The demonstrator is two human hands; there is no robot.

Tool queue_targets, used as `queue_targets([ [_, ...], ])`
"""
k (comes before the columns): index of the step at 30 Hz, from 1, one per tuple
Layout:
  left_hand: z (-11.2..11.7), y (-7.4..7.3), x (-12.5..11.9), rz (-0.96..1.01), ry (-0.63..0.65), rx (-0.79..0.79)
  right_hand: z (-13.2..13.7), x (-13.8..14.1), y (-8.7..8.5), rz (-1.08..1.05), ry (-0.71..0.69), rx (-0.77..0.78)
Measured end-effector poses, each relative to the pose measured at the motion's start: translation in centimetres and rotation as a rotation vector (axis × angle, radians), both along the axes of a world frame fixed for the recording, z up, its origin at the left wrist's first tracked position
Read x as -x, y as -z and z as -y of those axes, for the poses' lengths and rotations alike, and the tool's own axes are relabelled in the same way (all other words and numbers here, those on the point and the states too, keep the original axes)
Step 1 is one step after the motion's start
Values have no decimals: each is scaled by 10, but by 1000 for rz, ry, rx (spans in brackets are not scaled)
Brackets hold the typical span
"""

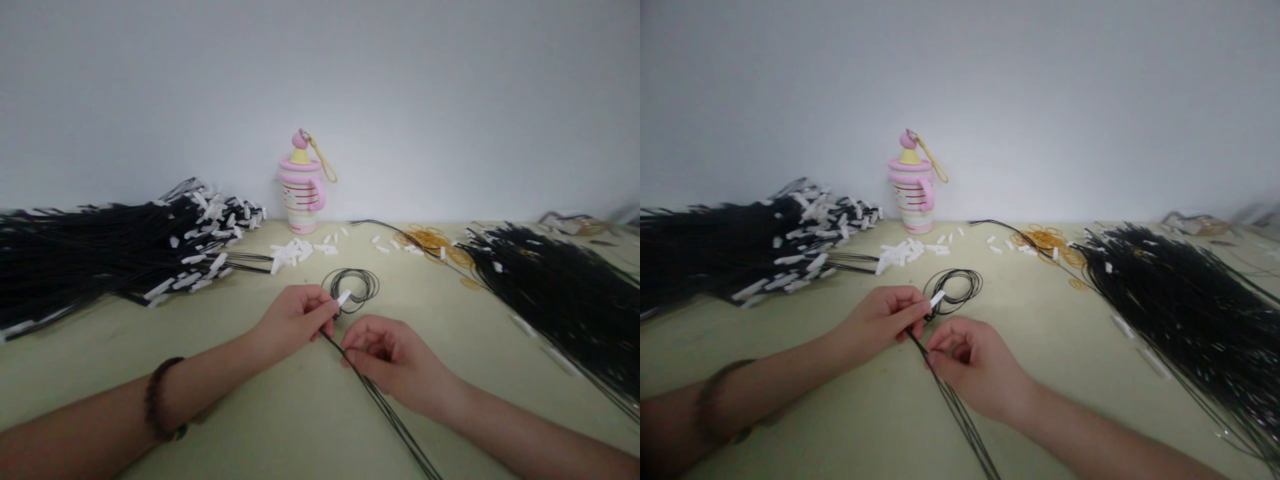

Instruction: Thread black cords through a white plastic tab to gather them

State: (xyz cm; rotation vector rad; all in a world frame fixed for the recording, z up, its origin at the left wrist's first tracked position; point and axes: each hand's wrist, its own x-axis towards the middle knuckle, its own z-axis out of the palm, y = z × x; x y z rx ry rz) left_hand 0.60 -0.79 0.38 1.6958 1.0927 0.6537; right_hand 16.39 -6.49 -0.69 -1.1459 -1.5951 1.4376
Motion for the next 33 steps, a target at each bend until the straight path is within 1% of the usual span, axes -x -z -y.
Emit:
queue_targets([
  [8, 1, 1, 1, 6, 1, 2, -3, -2, 1, -46, 15, 53],
  [11, 2, 0, 0, -12, -8, 3, -5, -2, 3, -40, 15, 42],
  [14, 2, -1, 0, -22, -9, 4, -6, -4, 1, -71, 20, 43],
  [16, 2, -1, 0, -21, -2, 2, -8, -9, -3, -125, -44, 113],
  [19, 1, -1, 1, -20, -15, 10, -16, -24, -11, -245, -221, 308],
  [20, 0, -1, 1, -22, -26, 19, -20, -31, -14, -298, -244, 355],
  [21, 0, -1, 1, -23, -36, 29, -25, -38, -16, -353, -235, 384],
  [25, -1, 0, 1, -20, -47, 52, -38, -67, -28, -540, -96, 425],
  [26, -2, 0, 1, -17, -47, 54, -40, -73, -32, -599, -43, 408],
  [29, -2, 1, 2, -8, -45, 48, -42, -88, -50, -732, 104, 274],
  [33, -2, 2, 3, -10, -41, 49, -38, -93, -73, -706, 287, 122],
])
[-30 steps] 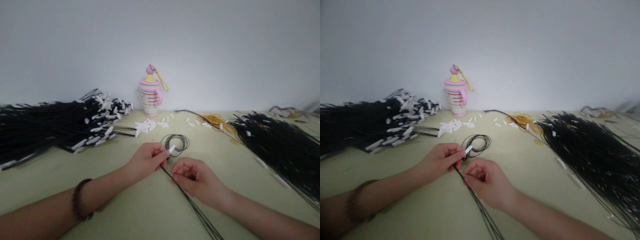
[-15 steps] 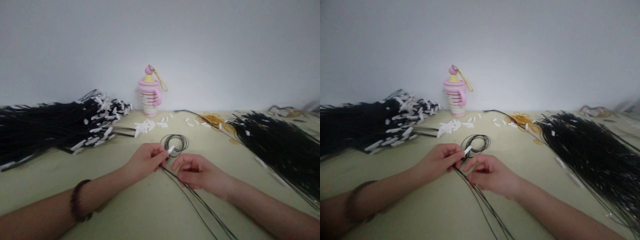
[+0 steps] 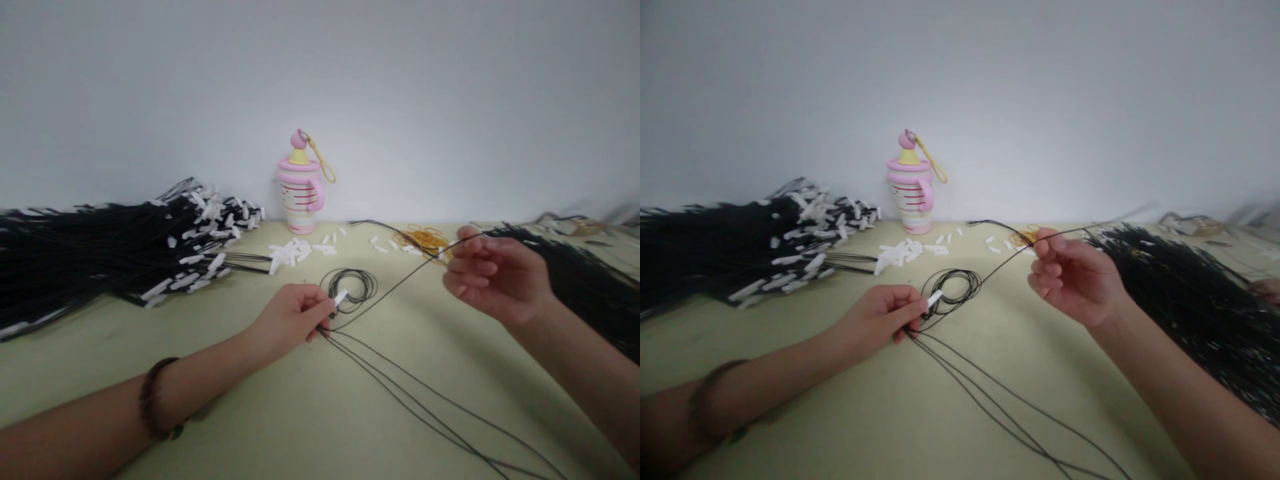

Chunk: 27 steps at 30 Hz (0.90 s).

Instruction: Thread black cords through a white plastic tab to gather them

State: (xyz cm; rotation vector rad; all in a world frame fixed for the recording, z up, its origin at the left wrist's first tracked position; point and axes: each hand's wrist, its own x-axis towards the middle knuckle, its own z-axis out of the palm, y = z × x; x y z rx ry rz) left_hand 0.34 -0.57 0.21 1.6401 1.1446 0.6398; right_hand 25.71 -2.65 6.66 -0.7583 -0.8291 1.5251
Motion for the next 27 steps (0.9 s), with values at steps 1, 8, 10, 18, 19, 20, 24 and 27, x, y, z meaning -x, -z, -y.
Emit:
queue_targets([
  [1, 0, 0, 0, 2, 1, 2, 1, 0, -5, 17, 61, -17],
  [8, 0, 0, 1, 15, -2, -1, -6, -9, -20, 131, 333, -66],
  [10, 0, 0, 2, 20, 9, 7, -10, -10, -13, 202, 336, -137],
  [18, 1, -3, 1, 22, 41, 29, 13, 48, 37, 1103, 43, -420],
  [19, 1, -3, 0, 26, 41, 33, 19, 56, 43, 1214, 8, -482],
  [20, 1, -4, -1, 32, 39, 38, 24, 62, 48, 1311, -28, -549],
  [24, 2, -6, -2, 83, 46, 74, 37, 73, 63, 1489, -107, -687],
  [27, 4, -7, -1, 141, 66, 128, 37, 74, 69, 1469, -74, -674],
])
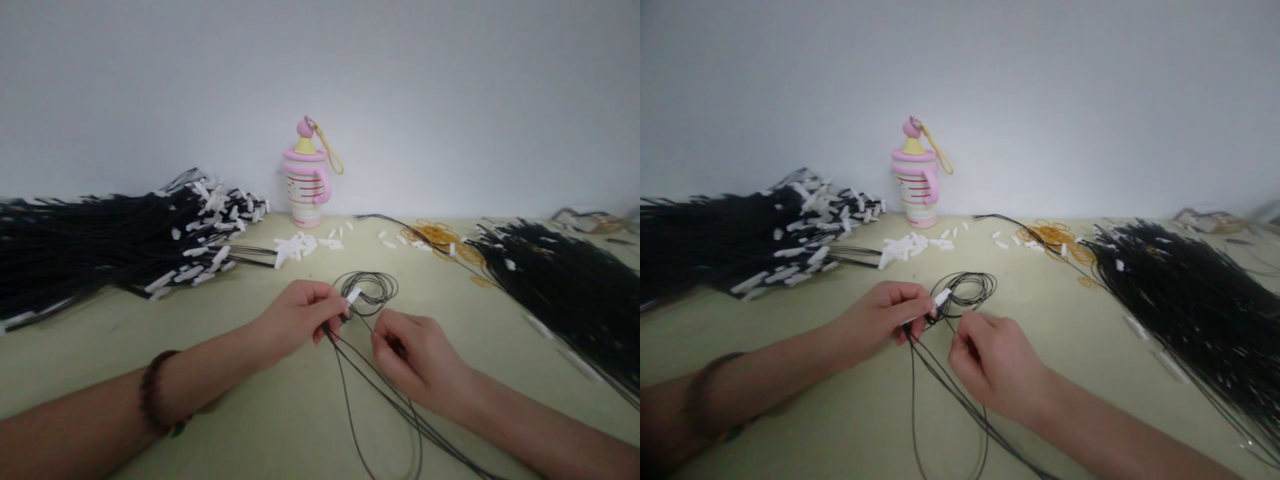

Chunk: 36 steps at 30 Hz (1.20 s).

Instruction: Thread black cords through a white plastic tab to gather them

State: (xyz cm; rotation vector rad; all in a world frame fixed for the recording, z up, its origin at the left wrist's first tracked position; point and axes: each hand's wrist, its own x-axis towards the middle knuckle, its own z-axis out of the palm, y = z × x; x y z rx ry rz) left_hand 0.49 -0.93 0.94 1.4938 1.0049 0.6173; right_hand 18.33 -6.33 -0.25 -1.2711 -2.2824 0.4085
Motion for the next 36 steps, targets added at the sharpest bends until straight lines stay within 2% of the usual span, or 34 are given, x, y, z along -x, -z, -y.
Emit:
queue_targets([
  [7, 1, 0, 1, 64, -18, 42, 2, 0, 3, -18, -64, -16],
  [22, 0, 1, 0, 59, -24, 31, 3, -2, 3, -69, -26, -39],
  [36, 1, 1, 0, 34, -13, 16, 1, -2, 4, -24, -2, -17],
])
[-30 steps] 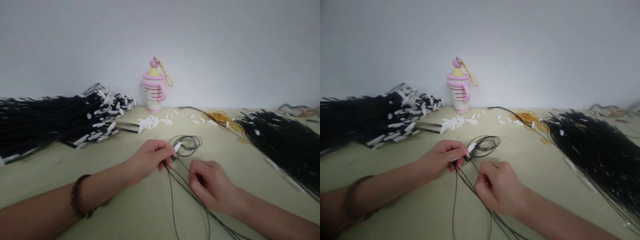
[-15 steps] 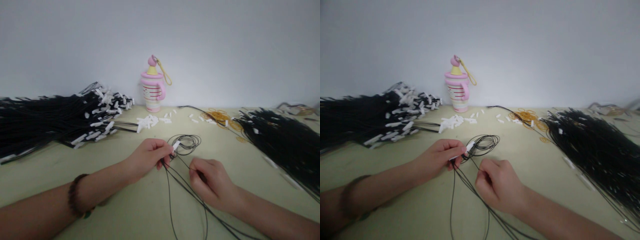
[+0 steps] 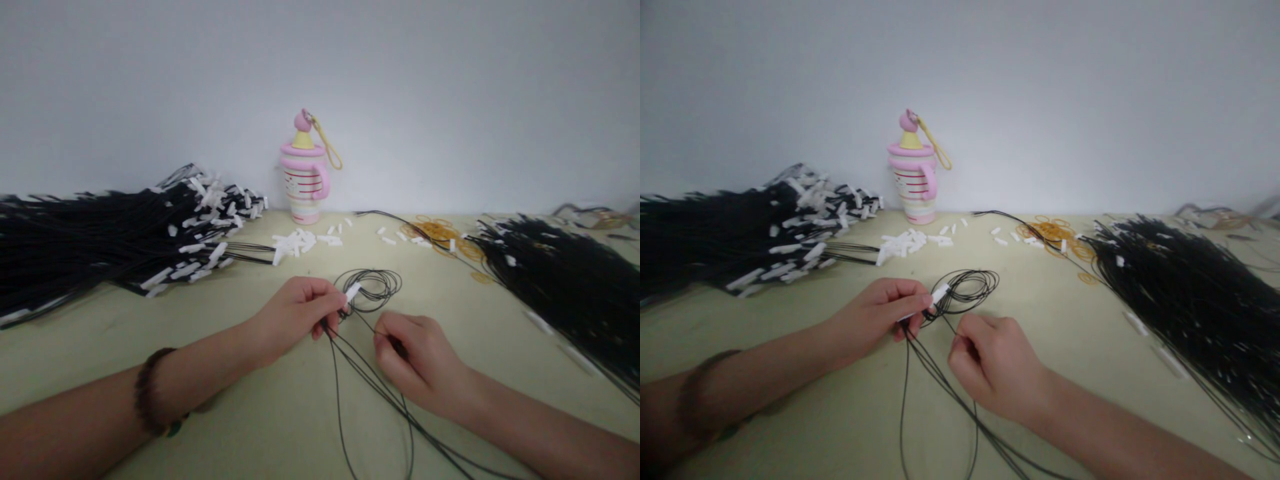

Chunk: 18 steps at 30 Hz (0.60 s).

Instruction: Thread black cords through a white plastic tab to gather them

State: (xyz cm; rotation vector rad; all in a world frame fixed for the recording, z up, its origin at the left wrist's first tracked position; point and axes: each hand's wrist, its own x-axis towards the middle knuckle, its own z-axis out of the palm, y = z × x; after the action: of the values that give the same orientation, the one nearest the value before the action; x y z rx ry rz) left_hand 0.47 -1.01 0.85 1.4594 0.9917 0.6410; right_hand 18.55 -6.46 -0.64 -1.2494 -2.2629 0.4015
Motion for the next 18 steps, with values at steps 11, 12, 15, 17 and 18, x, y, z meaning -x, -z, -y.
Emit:
queue_targets([
  [11, 2, 0, -1, -29, 7, -28, -1, 3, -4, -40, -25, 29],
  [12, 2, 0, -1, -30, 12, -34, -2, 3, -4, -50, -33, 36],
  [15, 2, 0, -1, -38, 26, -49, -3, 3, -3, -86, -54, 34],
  [17, 2, 0, 0, -48, 35, -53, -4, 3, -1, -94, -63, 10],
  [18, 3, 1, 0, -54, 39, -55, -4, 3, 1, -92, -70, -7],
])
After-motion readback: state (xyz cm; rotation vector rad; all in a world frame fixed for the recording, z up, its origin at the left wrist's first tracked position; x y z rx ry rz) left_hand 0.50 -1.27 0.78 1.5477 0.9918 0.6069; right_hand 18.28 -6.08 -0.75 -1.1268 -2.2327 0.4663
